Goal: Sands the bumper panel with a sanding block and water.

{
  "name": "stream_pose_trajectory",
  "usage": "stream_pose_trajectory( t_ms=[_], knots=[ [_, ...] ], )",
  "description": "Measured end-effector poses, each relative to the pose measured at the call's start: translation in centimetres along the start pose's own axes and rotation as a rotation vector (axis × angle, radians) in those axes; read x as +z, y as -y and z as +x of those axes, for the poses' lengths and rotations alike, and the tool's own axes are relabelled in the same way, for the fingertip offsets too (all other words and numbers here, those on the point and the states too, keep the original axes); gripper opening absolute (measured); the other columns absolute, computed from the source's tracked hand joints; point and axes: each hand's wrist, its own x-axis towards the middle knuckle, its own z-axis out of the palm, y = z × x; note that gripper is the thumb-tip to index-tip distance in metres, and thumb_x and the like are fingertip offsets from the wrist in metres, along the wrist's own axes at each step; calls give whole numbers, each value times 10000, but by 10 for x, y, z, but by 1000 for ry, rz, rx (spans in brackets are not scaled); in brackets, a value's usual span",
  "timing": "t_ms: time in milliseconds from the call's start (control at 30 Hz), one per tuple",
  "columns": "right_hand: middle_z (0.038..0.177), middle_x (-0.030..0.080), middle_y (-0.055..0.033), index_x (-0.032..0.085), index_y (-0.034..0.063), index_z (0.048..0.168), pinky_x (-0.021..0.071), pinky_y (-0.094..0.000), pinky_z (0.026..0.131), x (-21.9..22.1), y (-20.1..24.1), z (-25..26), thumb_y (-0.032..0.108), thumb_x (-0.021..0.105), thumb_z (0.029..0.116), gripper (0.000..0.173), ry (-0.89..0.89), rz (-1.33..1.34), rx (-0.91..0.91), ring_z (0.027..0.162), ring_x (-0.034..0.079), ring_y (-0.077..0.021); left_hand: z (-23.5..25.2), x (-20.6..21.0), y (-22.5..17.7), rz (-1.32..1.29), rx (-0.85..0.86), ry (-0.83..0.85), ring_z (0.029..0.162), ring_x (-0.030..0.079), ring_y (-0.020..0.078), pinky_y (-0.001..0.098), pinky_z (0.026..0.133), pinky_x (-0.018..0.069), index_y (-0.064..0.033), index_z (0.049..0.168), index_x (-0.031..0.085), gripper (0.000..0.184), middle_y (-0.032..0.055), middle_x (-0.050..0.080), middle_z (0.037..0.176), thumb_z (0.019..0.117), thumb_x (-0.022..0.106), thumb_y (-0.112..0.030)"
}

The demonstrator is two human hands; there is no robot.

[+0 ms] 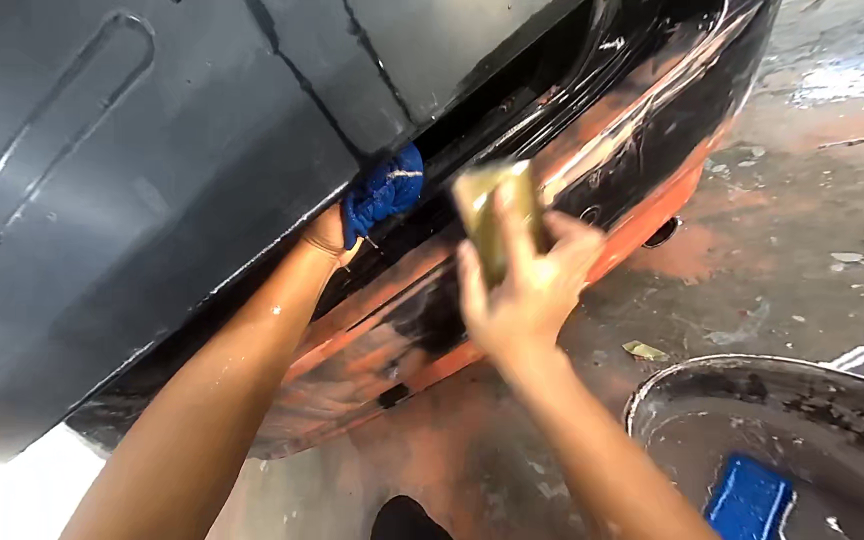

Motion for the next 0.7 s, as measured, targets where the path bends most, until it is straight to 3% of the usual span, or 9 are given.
stream_pose_trajectory(
  t_ms=[33, 100, 200, 267, 400, 467, 567, 633, 700],
  knots=[
    [1307, 479, -293, 466, 215, 1552, 445, -565, 876, 0, 2, 7, 456, 618, 942, 673, -13, -39, 60, 1158, 498, -434, -1, -1, 1, 7, 11, 11, 931, 673, 28, 236, 816, 566, -259, 1130, 678, 303, -92, 712, 985, 941, 613, -487],
    [1378, 475, -297, 415, 206, 1577, 478, -581, 933, -3, 31, -28, 424, 634, 947, 702, 28, -20, 82, 1214, 514, -436, -5, -2, 1, 26, 30, 31, 983, 666, 35, 248, 862, 561, -254, 1178, 669, 326, -89, 707, 1030, 966, 580, -485],
    [1247, 612, -257, 579, 319, 1449, 515, -540, 829, 5, 51, -96, 425, 708, 903, 572, 148, 124, -77, 1063, 624, -383, -1, -2, 1, 18, 32, 35, 939, 675, 24, 224, 825, 569, -261, 1158, 676, 325, -93, 715, 1005, 942, 620, -498],
    [1217, 637, -221, 610, 343, 1413, 535, -537, 794, 3, 25, -70, 446, 701, 902, 530, 133, 140, -109, 1029, 641, -356, -1, -1, 1, 9, 47, 42, 954, 681, 32, 229, 839, 575, -244, 1174, 680, 333, -80, 722, 1026, 928, 651, -467],
    [1289, 478, -288, 462, 182, 1553, 448, -549, 892, -1, -11, 16, 461, 620, 951, 681, -66, -23, 102, 1147, 499, -425, 3, 1, -1, -4, 69, 74, 980, 682, 62, 272, 873, 569, -203, 1154, 677, 330, -55, 726, 1028, 909, 666, -424],
    [1360, 492, -297, 442, 174, 1560, 480, -575, 942, -3, 27, -23, 409, 627, 950, 679, 1, 1, 116, 1205, 523, -427, -2, 1, -2, 29, 53, 64, 1013, 672, 58, 272, 903, 563, -217, 1201, 659, 368, -65, 717, 1062, 920, 650, -454],
    [1235, 662, -241, 605, 321, 1422, 538, -535, 800, 7, 63, -102, 386, 713, 896, 540, 181, 148, -80, 1043, 661, -383, 2, 2, -4, 59, 35, 48, 992, 680, 38, 246, 879, 570, -247, 1220, 667, 389, -86, 723, 1058, 921, 649, -494],
    [1194, 695, -180, 634, 364, 1378, 564, -531, 779, 1, 38, -82, 416, 706, 907, 479, 200, 186, -122, 1000, 689, -338, -1, 6, -5, 64, 34, 50, 981, 683, 47, 253, 875, 571, -220, 1190, 674, 378, -73, 728, 1038, 909, 664, -474],
    [1232, 600, -236, 592, 282, 1448, 508, -568, 836, -2, 1, -28, 437, 683, 917, 561, 50, 116, -26, 1060, 607, -378, 1, 6, -9, 73, 31, 82, 1012, 684, 58, 271, 905, 570, -204, 1193, 676, 373, -63, 733, 1061, 914, 657, -451]
  ],
)
